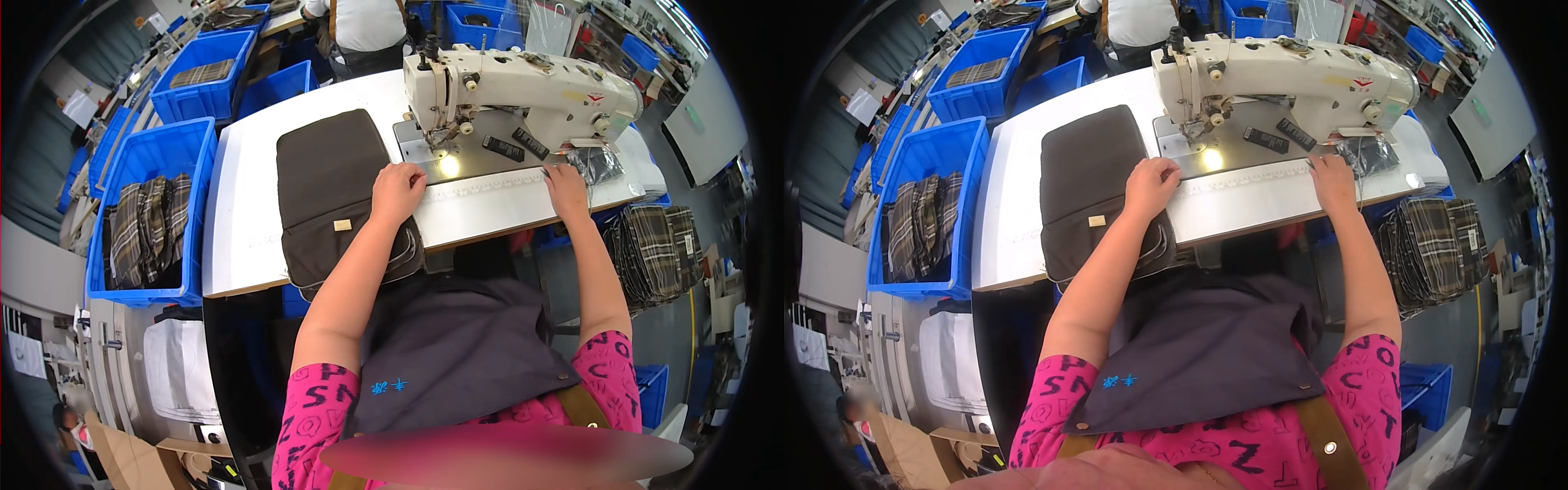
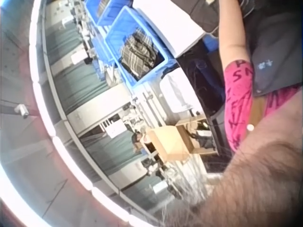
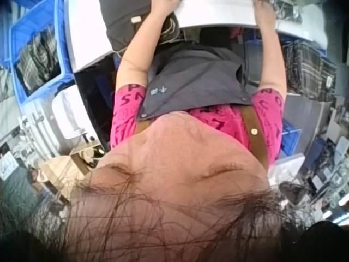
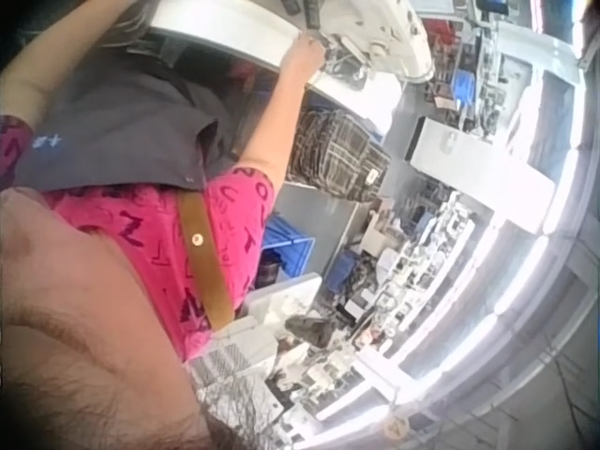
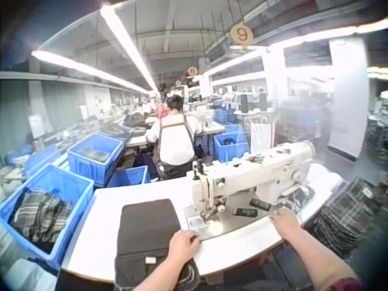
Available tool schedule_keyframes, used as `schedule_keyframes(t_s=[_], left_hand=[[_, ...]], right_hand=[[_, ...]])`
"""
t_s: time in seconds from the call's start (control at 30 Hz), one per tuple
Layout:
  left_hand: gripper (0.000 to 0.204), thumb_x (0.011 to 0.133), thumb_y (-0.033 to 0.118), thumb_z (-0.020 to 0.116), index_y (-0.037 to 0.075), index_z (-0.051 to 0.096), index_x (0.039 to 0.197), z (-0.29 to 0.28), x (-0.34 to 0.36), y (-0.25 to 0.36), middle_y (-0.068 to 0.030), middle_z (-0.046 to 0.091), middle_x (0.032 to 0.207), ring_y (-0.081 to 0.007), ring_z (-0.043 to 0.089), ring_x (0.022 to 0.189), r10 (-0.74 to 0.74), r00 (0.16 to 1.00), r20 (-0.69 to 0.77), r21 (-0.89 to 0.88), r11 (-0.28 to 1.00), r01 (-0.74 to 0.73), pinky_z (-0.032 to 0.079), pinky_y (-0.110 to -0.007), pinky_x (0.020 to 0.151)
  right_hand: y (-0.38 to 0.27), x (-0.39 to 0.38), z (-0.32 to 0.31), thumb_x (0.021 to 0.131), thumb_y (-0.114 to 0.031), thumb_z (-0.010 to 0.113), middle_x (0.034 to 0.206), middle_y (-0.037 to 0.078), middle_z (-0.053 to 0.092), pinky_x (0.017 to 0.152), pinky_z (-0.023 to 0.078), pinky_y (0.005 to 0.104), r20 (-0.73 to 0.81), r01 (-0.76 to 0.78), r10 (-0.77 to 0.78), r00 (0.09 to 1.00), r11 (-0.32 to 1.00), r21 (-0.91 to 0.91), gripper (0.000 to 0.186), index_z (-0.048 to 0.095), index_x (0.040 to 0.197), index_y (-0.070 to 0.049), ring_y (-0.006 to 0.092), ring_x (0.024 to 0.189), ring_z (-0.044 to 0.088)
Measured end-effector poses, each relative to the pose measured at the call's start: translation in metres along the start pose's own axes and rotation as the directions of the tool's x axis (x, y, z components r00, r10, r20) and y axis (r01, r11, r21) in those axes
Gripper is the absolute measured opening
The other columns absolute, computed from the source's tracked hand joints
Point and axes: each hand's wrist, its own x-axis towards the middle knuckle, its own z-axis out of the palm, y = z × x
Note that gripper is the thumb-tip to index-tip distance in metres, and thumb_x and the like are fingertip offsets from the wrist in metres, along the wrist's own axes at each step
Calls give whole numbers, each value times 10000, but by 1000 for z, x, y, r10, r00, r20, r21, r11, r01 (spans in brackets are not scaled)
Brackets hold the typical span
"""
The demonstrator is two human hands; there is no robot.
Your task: Using an industrial sewing machine to stitch together panels of a leather and fabric bag.
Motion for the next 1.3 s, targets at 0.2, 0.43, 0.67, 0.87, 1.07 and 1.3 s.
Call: schedule_keyframes(t_s=[0.2,0.43,0.67,0.87,1.07,1.3], left_hand=[[81,883,158,732,80,724,905,6,-2,13,-54,724,902,-292,658,903,32,999,-23,-43,999,-33,543,-421,806],[184,905,123,751,70,749,1081,-29,-12,39,-101,729,1083,-281,685,1018,132,991,18,-134,983,-128,551,-375,859],[989,669,355,947,131,511,1527,-88,-107,53,-127,539,1527,-358,480,1430,52,966,254,191,976,-103,414,-498,1142],[800,840,235,839,153,492,1556,-78,-140,42,-77,440,1638,-304,400,1518,-71,934,351,404,911,-83,385,-559,1133],[507,1106,263,449,-25,497,1521,-107,-136,37,-147,490,1602,-278,456,1486,-274,908,316,-330,866,376,313,-371,1222],[579,1146,340,386,-48,393,1576,-104,-135,18,-140,480,1593,-237,451,1472,-651,732,200,-826,290,484,315,-359,1232]], right_hand=[[-110,14,5,926,-119,694,1317,131,681,893,561,386,-146,179,-113,983,784,595,497,637,1419,-143,293,1068,685],[-210,56,12,969,-114,677,1007,98,753,749,568,307,143,-89,-188,972,270,959,334,691,1302,-86,166,812,715],[-178,50,8,1030,-180,659,803,40,707,671,559,261,399,-389,-129,908,93,916,223,745,1111,9,110,704,675],[-168,50,-2,1056,-185,614,755,35,674,626,524,246,413,-408,-101,905,68,911,251,754,1132,8,96,658,631],[-163,55,-4,1071,-188,589,732,19,652,606,500,240,477,-475,-5,879,85,876,277,750,1188,5,88,644,595],[-205,24,-14,1001,-206,616,770,135,701,626,542,438,-239,401,-323,916,704,586,249,759,1156,-75,299,673,682]])
